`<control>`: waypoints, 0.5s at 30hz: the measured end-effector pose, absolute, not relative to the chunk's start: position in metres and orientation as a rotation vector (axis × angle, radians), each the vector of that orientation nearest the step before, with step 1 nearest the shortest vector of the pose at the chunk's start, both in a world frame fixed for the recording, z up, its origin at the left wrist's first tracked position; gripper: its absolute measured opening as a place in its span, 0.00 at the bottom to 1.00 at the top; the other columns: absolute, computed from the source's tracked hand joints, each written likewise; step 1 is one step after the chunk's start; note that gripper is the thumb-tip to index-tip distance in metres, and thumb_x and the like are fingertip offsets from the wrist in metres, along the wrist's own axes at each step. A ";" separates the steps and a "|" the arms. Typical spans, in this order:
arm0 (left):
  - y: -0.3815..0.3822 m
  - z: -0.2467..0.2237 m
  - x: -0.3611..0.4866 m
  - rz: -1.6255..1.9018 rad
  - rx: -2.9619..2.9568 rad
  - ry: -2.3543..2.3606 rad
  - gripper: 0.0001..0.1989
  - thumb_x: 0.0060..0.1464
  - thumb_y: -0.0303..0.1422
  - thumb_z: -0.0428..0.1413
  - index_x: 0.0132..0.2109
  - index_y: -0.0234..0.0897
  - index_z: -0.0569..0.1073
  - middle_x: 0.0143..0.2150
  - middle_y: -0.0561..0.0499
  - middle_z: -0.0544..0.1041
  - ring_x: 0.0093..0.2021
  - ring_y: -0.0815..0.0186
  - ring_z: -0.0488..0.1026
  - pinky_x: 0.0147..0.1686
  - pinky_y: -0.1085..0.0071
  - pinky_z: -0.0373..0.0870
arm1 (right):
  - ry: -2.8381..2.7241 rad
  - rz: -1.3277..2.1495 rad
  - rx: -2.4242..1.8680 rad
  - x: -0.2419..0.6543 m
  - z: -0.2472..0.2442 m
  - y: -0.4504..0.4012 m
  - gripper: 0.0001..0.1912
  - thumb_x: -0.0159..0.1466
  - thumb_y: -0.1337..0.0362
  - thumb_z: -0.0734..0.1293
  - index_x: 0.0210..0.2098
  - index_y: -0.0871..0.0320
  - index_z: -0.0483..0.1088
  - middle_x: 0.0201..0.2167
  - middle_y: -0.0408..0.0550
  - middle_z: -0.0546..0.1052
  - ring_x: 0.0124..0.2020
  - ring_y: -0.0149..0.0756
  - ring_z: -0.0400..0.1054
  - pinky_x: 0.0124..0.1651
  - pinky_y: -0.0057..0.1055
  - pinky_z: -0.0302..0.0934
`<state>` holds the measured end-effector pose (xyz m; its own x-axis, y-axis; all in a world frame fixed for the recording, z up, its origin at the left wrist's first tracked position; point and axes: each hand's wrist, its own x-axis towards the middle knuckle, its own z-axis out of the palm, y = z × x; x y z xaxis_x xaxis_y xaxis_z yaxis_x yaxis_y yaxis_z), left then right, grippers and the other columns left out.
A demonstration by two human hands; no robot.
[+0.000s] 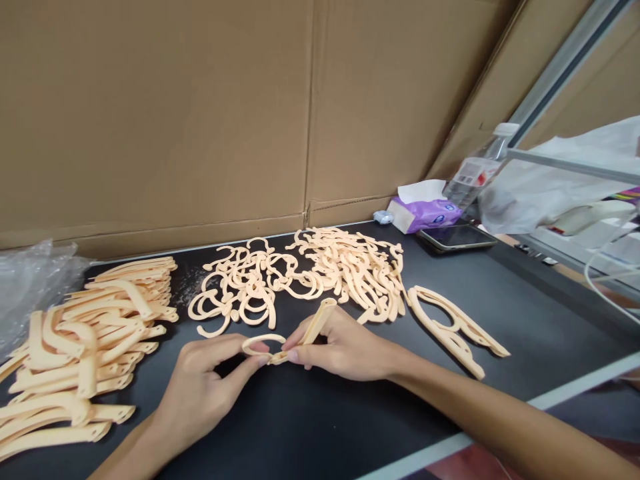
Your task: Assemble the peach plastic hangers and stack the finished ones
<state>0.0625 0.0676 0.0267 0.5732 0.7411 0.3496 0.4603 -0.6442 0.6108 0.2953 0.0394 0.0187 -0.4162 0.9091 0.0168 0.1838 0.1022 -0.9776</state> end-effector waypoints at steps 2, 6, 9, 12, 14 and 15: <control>0.069 0.027 0.063 0.801 2.348 0.966 0.06 0.57 0.36 0.59 0.35 0.43 0.82 0.33 0.55 0.84 0.30 0.67 0.80 0.33 0.78 0.74 | -1.718 1.350 -1.102 0.295 0.019 0.039 0.11 0.61 0.61 0.70 0.38 0.61 0.81 0.30 0.49 0.80 0.28 0.31 0.71 0.32 0.26 0.65; 0.071 0.029 0.066 0.799 2.348 0.962 0.07 0.57 0.36 0.59 0.33 0.42 0.81 0.32 0.55 0.83 0.29 0.68 0.79 0.33 0.78 0.74 | -1.708 1.353 -1.106 0.294 0.020 0.040 0.11 0.61 0.61 0.70 0.38 0.62 0.81 0.28 0.48 0.80 0.26 0.31 0.71 0.30 0.25 0.65; 0.072 0.028 0.065 0.788 2.331 0.973 0.08 0.57 0.37 0.59 0.33 0.42 0.81 0.32 0.55 0.83 0.29 0.67 0.79 0.34 0.77 0.74 | -1.678 1.376 -1.076 0.294 0.020 0.041 0.11 0.60 0.61 0.70 0.38 0.62 0.81 0.30 0.49 0.80 0.26 0.30 0.71 0.31 0.26 0.66; 0.073 0.026 0.062 0.759 2.262 0.995 0.09 0.57 0.39 0.59 0.33 0.41 0.80 0.34 0.54 0.83 0.32 0.65 0.80 0.35 0.76 0.74 | -1.613 1.416 -1.058 0.294 0.020 0.042 0.12 0.59 0.61 0.71 0.37 0.64 0.80 0.30 0.49 0.80 0.26 0.30 0.71 0.31 0.27 0.66; 0.074 0.024 0.059 0.749 2.194 1.026 0.10 0.56 0.41 0.60 0.34 0.41 0.80 0.35 0.53 0.83 0.33 0.65 0.80 0.35 0.76 0.75 | -1.561 1.440 -1.051 0.294 0.021 0.042 0.12 0.59 0.61 0.71 0.37 0.64 0.80 0.30 0.49 0.79 0.26 0.31 0.71 0.32 0.27 0.66; 0.075 0.024 0.058 0.753 2.155 1.039 0.10 0.56 0.41 0.60 0.33 0.41 0.80 0.36 0.53 0.83 0.34 0.65 0.80 0.35 0.76 0.75 | -1.537 1.446 -1.049 0.293 0.022 0.043 0.12 0.58 0.60 0.71 0.37 0.64 0.79 0.30 0.49 0.79 0.27 0.31 0.71 0.32 0.28 0.66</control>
<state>0.0584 0.0747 0.0238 0.5273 0.8205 0.2205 0.4647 -0.4958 0.7336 0.2933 0.0425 0.0217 -0.3693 0.9293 -0.0053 0.0621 0.0190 -0.9979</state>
